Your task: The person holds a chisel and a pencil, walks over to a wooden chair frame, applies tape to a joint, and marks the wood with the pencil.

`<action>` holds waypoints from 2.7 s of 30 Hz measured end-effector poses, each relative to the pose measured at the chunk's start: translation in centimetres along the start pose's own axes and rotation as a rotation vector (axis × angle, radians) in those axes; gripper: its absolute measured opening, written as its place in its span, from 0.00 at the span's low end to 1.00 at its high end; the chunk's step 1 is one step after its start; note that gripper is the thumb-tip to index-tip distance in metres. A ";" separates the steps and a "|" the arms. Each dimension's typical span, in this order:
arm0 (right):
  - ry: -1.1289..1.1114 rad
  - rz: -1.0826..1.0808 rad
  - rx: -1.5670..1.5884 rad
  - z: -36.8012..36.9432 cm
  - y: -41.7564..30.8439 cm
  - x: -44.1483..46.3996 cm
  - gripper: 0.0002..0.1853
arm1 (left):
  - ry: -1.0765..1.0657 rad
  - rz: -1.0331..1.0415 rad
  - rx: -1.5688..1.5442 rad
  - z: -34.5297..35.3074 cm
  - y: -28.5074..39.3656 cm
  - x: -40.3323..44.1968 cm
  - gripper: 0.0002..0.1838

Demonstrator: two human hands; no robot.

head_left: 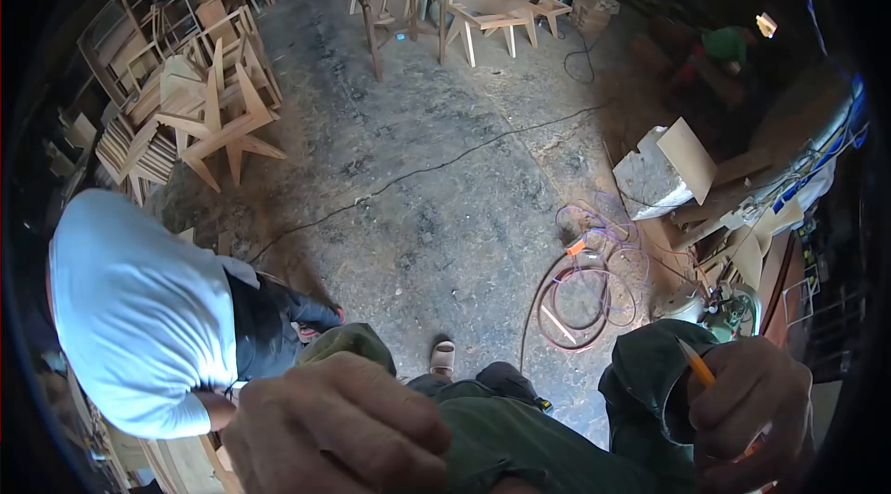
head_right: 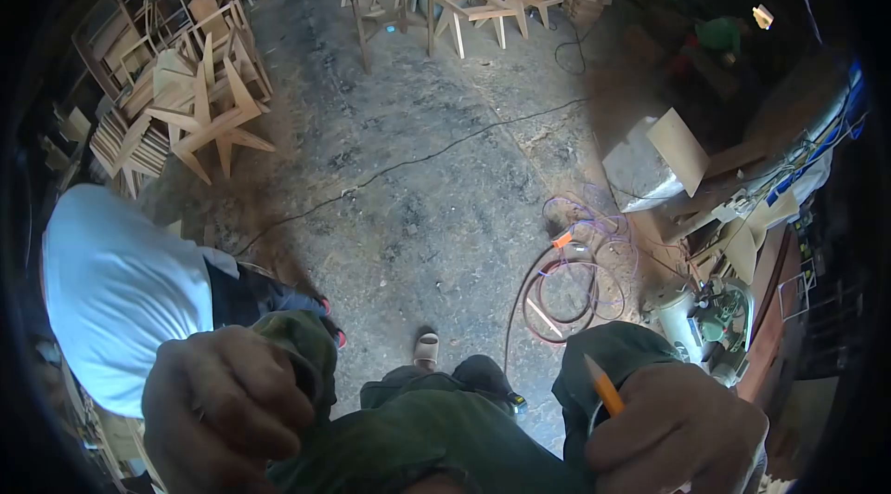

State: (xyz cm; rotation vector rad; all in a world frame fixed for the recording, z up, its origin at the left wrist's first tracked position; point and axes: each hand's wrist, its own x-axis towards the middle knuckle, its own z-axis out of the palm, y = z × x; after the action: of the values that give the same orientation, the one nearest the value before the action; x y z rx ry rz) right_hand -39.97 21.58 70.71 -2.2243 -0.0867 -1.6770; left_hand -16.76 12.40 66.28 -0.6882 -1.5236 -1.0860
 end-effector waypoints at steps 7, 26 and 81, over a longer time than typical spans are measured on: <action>0.006 0.143 0.059 -7.1 7.7 -0.6 0.12 | -0.166 -0.022 -0.076 -6.8 -11.3 2.9 0.08; 0.191 -0.139 -0.414 -42.5 26.0 -4.0 0.20 | 0.371 0.175 0.071 -15.8 -48.7 16.0 0.21; 0.387 0.227 -0.588 -123.8 97.2 -8.3 0.12 | 0.102 -0.238 -1.071 -75.2 -146.5 37.7 0.14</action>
State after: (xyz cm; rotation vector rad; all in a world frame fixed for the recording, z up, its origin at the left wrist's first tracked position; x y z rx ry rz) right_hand -131.31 -106.81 68.77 -2.1049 0.8182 -2.1538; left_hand -120.73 -120.70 62.08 -1.1411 -0.8535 -2.1074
